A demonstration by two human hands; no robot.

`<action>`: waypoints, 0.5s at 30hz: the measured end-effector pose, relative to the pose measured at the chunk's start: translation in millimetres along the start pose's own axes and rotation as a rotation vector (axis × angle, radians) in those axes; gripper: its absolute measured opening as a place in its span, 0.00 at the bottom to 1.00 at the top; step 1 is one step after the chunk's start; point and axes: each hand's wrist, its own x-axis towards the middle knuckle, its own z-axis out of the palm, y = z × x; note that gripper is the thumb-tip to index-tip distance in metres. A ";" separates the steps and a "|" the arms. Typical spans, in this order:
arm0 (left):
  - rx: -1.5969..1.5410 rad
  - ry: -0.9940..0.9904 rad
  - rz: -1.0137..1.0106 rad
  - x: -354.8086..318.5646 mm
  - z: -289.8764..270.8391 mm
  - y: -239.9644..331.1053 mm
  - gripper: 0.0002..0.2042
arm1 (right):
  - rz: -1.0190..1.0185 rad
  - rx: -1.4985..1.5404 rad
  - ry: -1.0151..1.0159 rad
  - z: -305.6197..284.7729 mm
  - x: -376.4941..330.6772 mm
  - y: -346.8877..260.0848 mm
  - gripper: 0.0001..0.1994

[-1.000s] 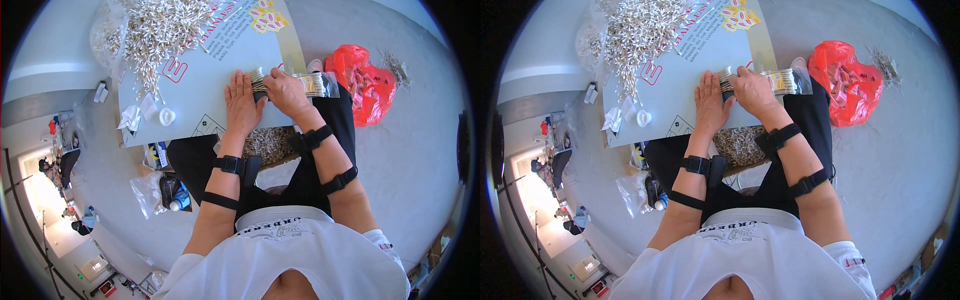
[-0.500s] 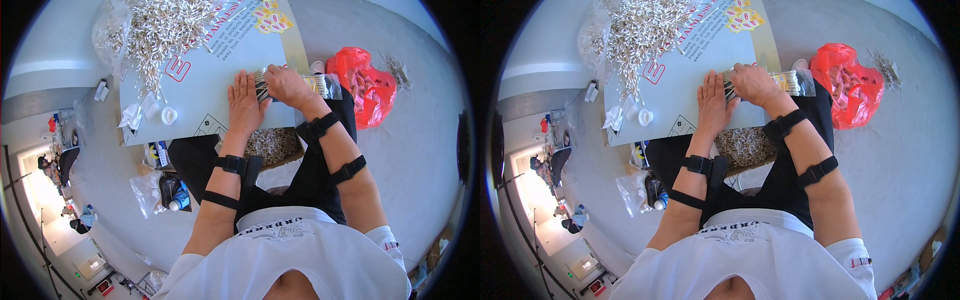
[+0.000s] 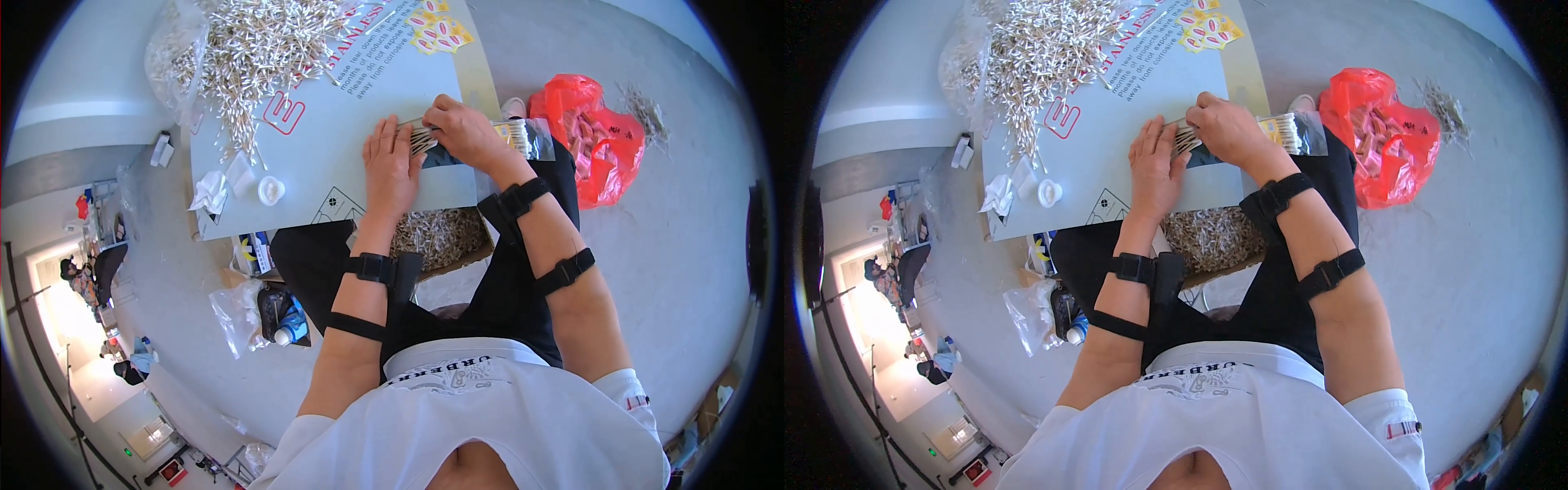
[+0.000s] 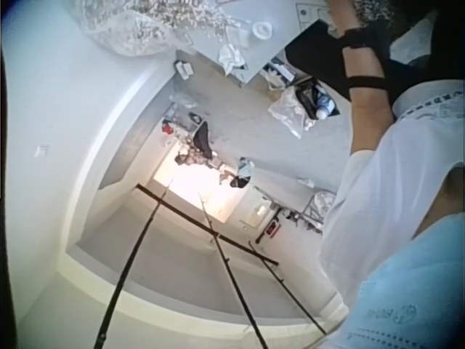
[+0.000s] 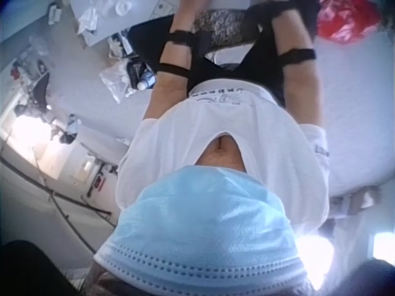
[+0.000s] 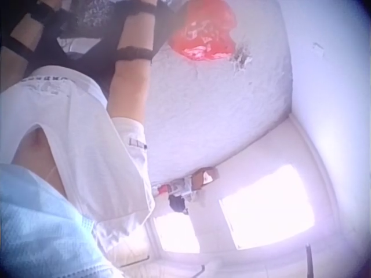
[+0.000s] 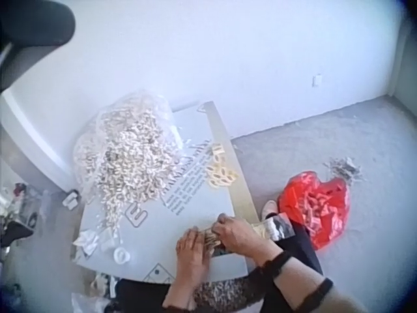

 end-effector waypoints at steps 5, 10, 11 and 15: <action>0.006 -0.026 -0.004 4.4 -6.1 2.6 0.29 | 0.102 -0.045 -0.065 0.2 3.7 0.4 0.04; 0.121 -0.066 -0.005 -4.1 -6.3 17.8 0.32 | 0.168 0.119 0.132 6.5 -0.8 1.4 0.04; 0.149 -0.095 -0.011 -3.3 -6.5 15.6 0.32 | 0.201 0.161 0.196 7.6 -0.9 -0.9 0.04; 0.175 -0.130 0.014 6.2 -8.1 9.9 0.33 | 0.287 0.231 0.347 11.7 -0.2 -8.0 0.07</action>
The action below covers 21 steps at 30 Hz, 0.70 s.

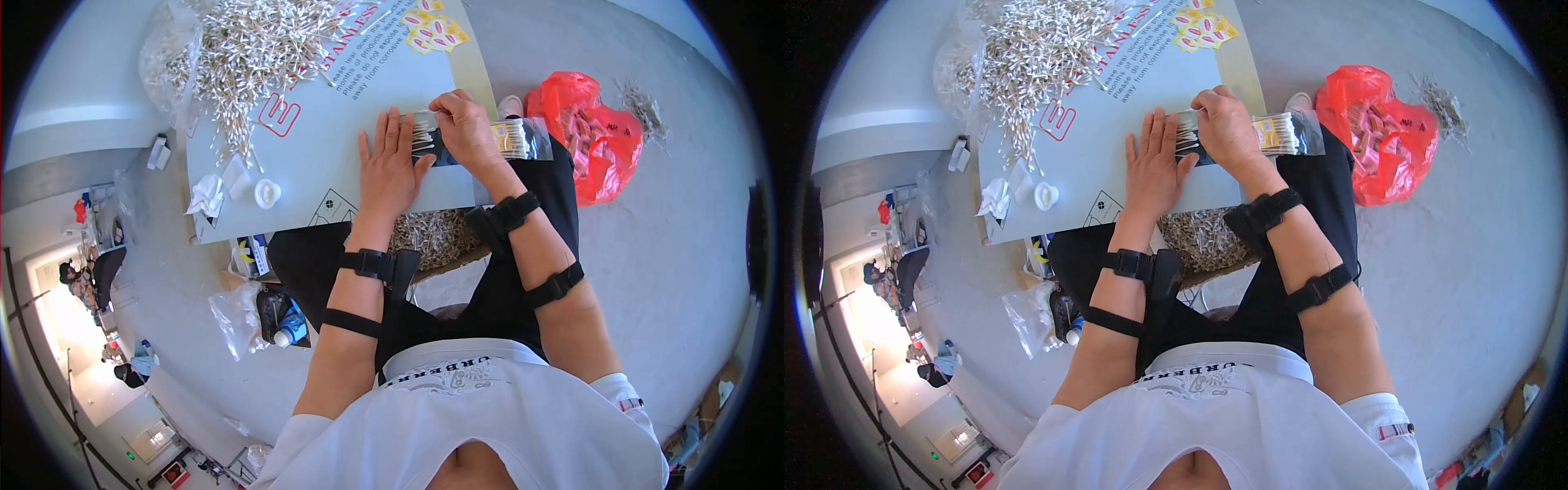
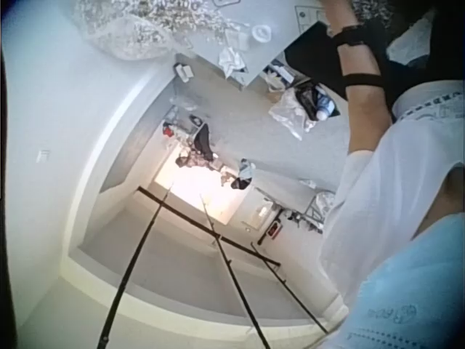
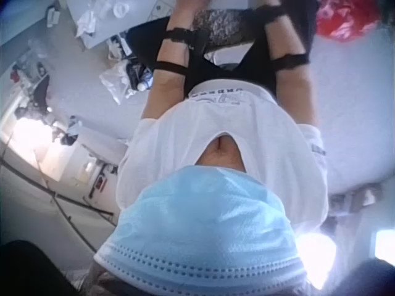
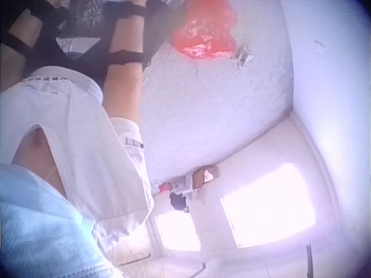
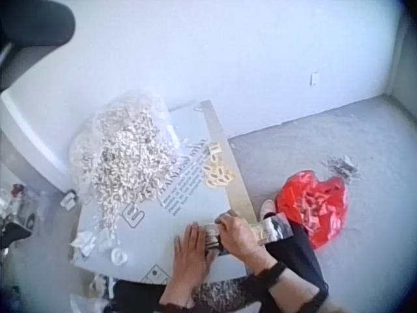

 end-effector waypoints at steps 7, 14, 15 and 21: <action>-0.004 -0.059 0.064 13.6 3.1 -13.2 0.31 | 0.183 0.582 0.197 26.4 -22.7 1.4 0.12; -1.101 0.504 -0.291 29.5 16.1 -10.1 0.28 | 0.064 0.531 0.327 43.2 -20.0 -3.7 0.16; -1.118 0.513 -0.310 31.2 17.4 -7.2 0.27 | 0.061 0.528 0.322 45.0 -16.9 -2.7 0.16; -1.311 0.579 -0.329 25.6 25.2 13.2 0.27 | 0.110 0.648 0.200 39.3 -13.7 5.0 0.16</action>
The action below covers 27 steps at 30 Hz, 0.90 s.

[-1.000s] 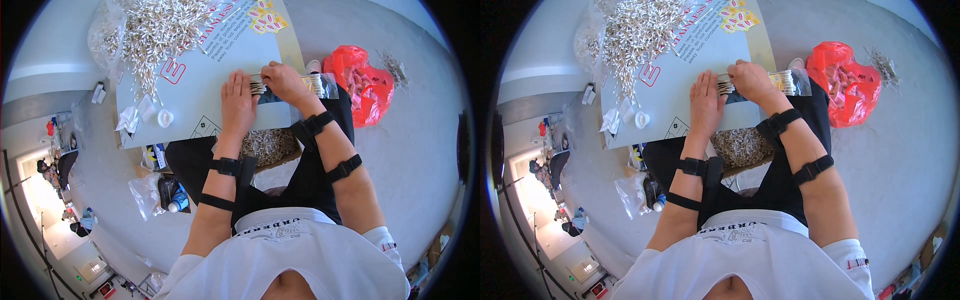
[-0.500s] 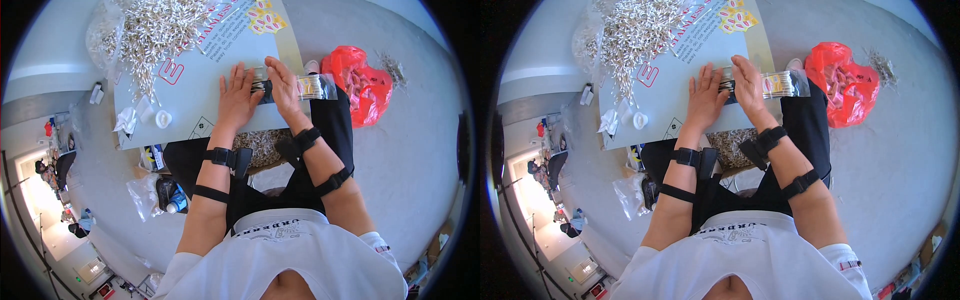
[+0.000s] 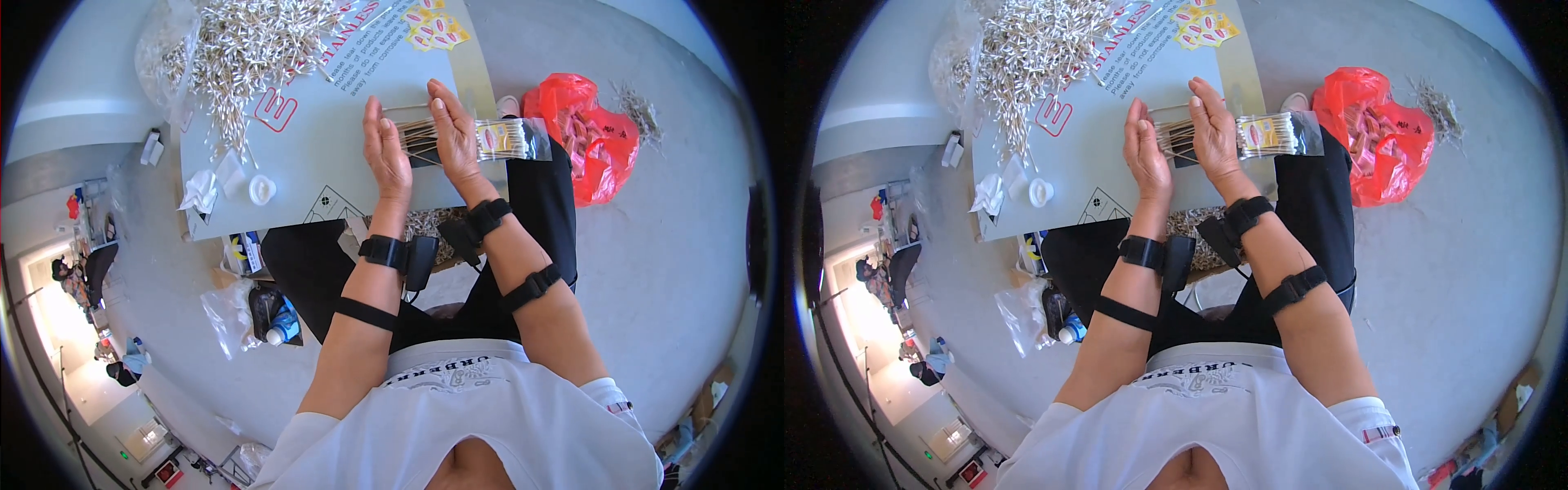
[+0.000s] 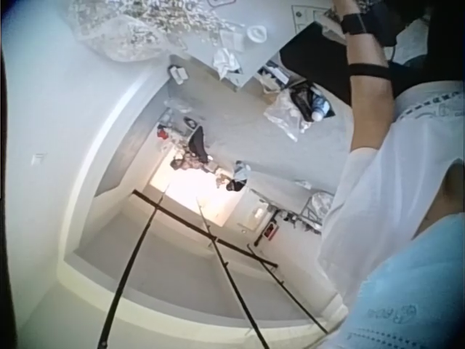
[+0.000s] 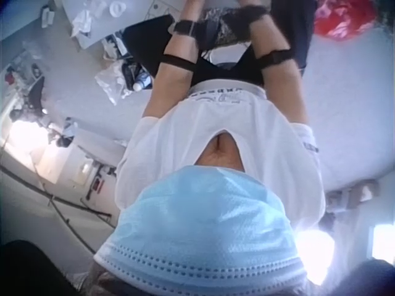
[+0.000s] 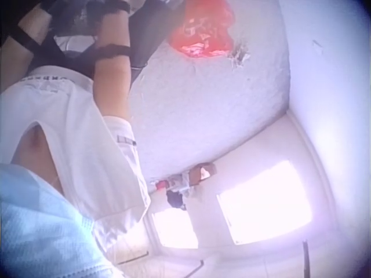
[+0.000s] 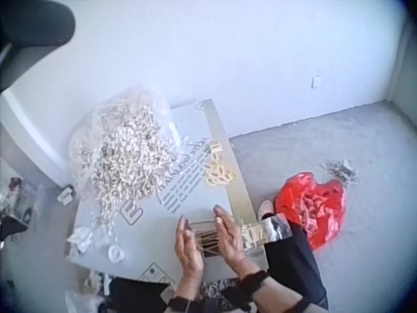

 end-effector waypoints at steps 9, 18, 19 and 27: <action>0.790 -0.305 0.303 12.8 -39.9 28.0 0.13 | -0.136 -0.838 -0.319 -31.6 -24.3 -51.5 0.08; 0.912 -0.434 0.330 26.4 -31.0 27.8 0.10 | -0.359 -1.025 -0.436 -33.0 -32.3 -35.0 0.01; 0.925 -0.451 0.352 28.3 -30.9 26.9 0.09 | -0.359 -1.024 -0.437 -33.5 -32.3 -34.6 0.01; 0.927 -0.406 0.423 39.9 -24.5 25.5 0.07 | -0.367 -0.976 -0.432 -36.0 -33.6 -35.4 0.03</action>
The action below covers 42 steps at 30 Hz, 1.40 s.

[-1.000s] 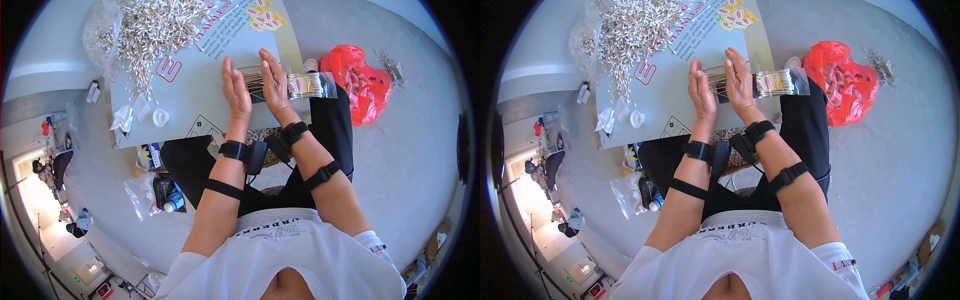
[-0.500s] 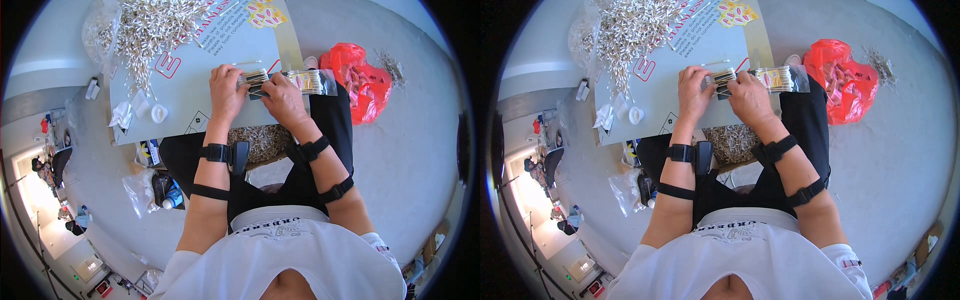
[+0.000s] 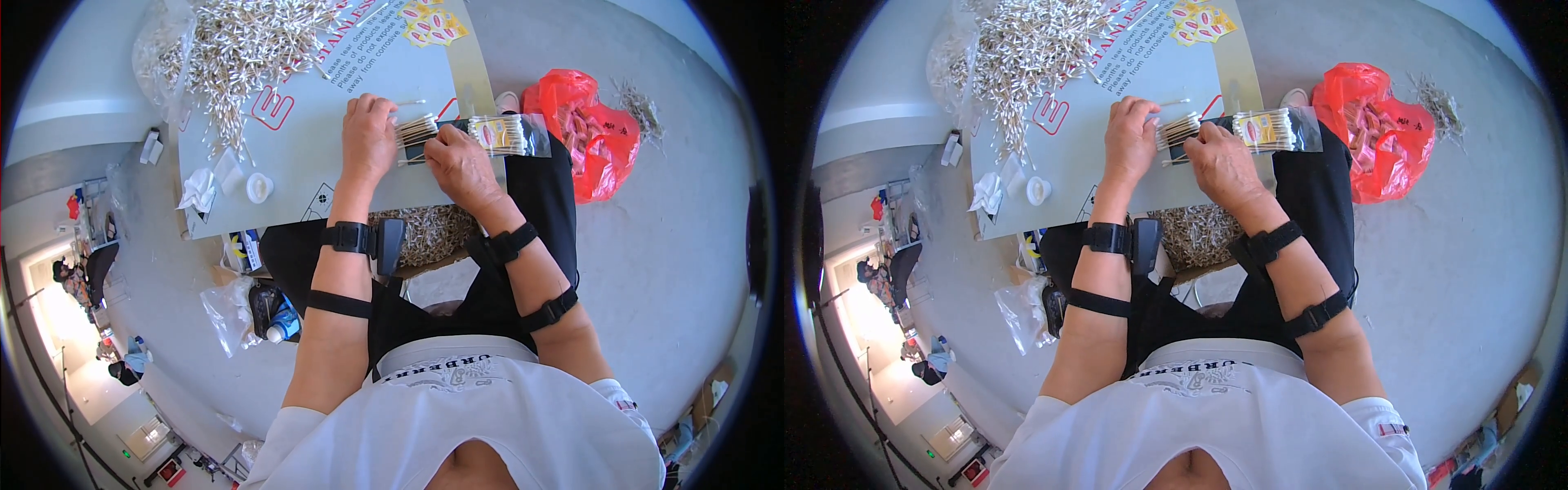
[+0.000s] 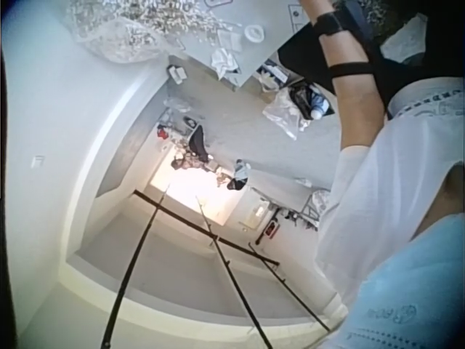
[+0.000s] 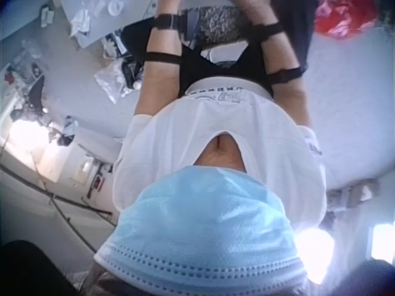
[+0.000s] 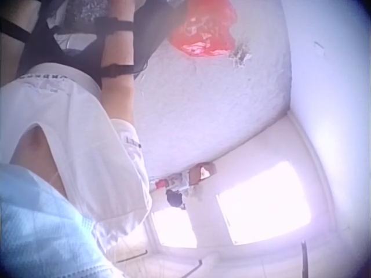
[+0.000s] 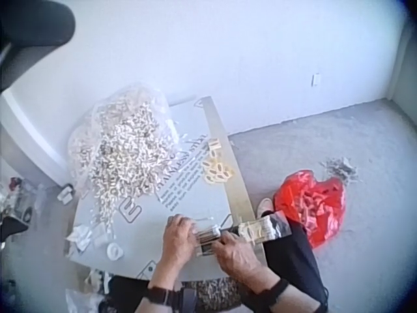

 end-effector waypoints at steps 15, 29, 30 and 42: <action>0.068 -0.117 -0.044 -14.4 7.4 18.2 0.17 | 0.059 0.073 0.033 -3.4 -2.6 -4.2 0.03; 0.363 -0.252 -0.016 -30.6 12.9 10.1 0.35 | 0.351 0.603 0.361 2.5 13.2 1.8 0.09; 0.327 -0.239 -0.003 -31.7 12.7 10.8 0.35 | 0.341 0.515 0.282 -2.8 15.0 -0.1 0.09; 0.306 -0.316 -0.056 -44.0 12.9 14.7 0.35 | 0.080 -0.032 0.014 -8.2 25.4 12.0 0.10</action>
